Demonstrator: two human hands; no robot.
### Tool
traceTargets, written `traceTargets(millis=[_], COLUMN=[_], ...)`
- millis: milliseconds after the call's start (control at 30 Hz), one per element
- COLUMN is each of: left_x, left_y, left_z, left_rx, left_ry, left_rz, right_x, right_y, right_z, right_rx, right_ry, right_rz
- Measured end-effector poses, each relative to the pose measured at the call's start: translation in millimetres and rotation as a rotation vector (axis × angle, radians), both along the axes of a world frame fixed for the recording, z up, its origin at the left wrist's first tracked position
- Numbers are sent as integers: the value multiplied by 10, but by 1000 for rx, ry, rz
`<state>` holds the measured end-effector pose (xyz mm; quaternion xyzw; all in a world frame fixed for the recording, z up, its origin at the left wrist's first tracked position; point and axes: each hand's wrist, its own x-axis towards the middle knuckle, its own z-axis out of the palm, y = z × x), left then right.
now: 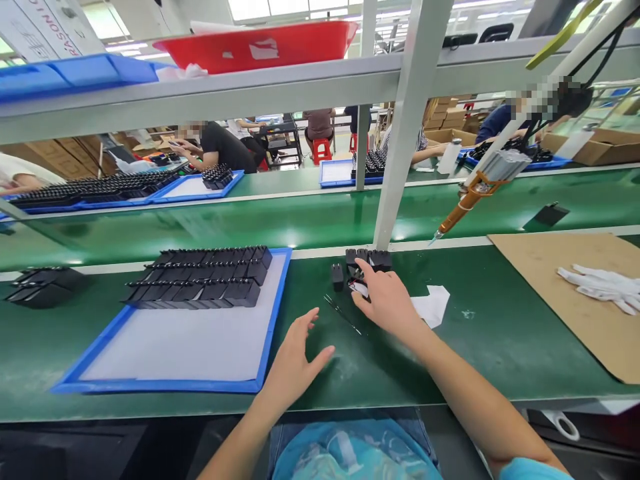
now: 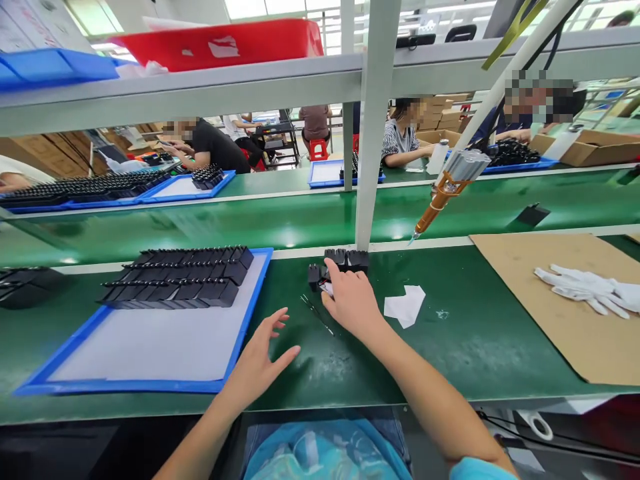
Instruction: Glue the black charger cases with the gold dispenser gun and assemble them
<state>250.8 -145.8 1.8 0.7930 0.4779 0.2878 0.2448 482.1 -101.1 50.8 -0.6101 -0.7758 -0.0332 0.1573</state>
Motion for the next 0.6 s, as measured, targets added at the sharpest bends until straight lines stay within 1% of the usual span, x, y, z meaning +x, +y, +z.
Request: traceTargets(millis=[100, 233, 300, 333, 400, 433, 467, 500, 533, 567, 600], left_x=[169, 326, 345, 342, 319, 303, 285, 265, 242, 215, 185], left_y=[-84, -141, -143, -137, -110, -94, -77, -62, -49, -41, -36], left_z=[-163, -340, -379, -380, -349, -320, -287, -251, -216, -184, -156], left_rx=[-7, 63, 37, 3, -84, -129, -169, -203, -230, -250, -264], left_ry=[-80, -72, -70, -72, -81, -86, -90, -93, -97, -102, -107], left_rz=[31, 129, 168, 172, 146, 121, 97, 77, 62, 53, 46], right_x=[-190, -476, -453, -370, -56, 169, 429, 714, 1010, 1303, 1580], right_y=[-296, -567, -632, -640, -584, -513, -411, -279, -124, 49, 230], right_z=[-99, -313, -331, -307, -213, -155, -97, -44, 4, 45, 80], right_rx=[9, -62, -109, -118, -55, 62, 234, 409, 548, 666, 727], right_ry=[110, 142, 274, 378, 631, 745, 853, 968, 1089, 1189, 1285], right_rz=[104, 166, 178, 168, 86, -13, -127, -191, -229, -271, -341])
